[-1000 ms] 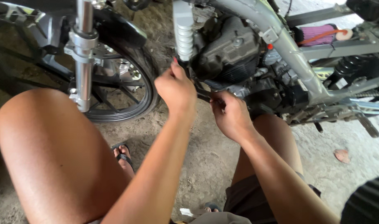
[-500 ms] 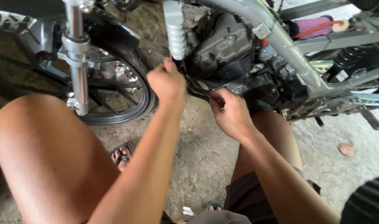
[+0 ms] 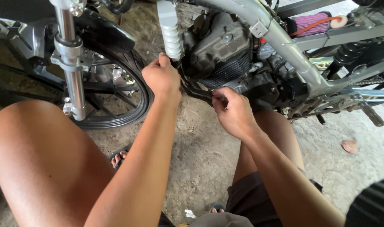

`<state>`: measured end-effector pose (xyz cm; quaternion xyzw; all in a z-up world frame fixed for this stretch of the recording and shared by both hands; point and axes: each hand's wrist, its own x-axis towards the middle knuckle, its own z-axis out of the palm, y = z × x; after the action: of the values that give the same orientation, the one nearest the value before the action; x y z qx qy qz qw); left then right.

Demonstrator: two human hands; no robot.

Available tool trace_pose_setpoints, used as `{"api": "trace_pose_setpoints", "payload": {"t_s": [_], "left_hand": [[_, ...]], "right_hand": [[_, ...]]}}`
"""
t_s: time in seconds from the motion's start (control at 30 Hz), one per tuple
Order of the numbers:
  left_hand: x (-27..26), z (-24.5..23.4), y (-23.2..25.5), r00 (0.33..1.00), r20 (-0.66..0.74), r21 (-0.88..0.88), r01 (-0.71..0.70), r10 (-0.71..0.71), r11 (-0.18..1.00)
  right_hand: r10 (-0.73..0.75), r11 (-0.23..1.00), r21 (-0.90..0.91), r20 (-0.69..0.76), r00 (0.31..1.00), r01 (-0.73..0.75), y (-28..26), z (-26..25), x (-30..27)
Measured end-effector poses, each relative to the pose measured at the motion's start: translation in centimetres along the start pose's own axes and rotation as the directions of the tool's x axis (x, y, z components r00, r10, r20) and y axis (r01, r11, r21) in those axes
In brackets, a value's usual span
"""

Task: The person cleans motorcycle engine parts by brushing them with a small brush.

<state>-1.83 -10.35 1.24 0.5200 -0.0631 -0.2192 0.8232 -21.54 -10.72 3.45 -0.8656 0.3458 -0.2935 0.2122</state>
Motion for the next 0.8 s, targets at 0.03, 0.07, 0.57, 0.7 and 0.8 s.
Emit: {"api": "trace_pose_setpoints", "payload": {"t_s": [0.03, 0.07, 0.57, 0.7, 0.8], "left_hand": [[-0.1, 0.0, -0.1, 1.0, 0.005, 0.001, -0.001, 0.001, 1.0], [-0.4, -0.1, -0.1, 0.994, -0.011, 0.085, -0.11, 0.111, 0.99], [-2.3, -0.8, 0.8, 0.983, -0.022, 0.104, -0.178, 0.181, 0.979], [-4.7, -1.1, 0.0, 1.0, -0.008, -0.177, -0.009, 0.008, 0.984], [-1.2, -0.3, 0.8, 0.978, -0.113, 0.213, -0.149, 0.175, 0.966]], "right_hand": [[0.002, 1.0, 0.0, -0.005, 1.0, -0.002, 0.0, 0.0, -0.1], [0.006, 1.0, -0.005, -0.007, 1.0, -0.006, 0.0, 0.0, -0.1], [-0.018, 1.0, -0.022, 0.047, 0.999, 0.019, -0.5, 0.4, -0.3], [0.026, 0.999, -0.039, 0.048, 0.999, -0.025, -0.5, 0.9, -0.4], [-0.076, 0.997, -0.021, 0.039, 0.996, 0.077, -0.3, 0.8, -0.5]]}}
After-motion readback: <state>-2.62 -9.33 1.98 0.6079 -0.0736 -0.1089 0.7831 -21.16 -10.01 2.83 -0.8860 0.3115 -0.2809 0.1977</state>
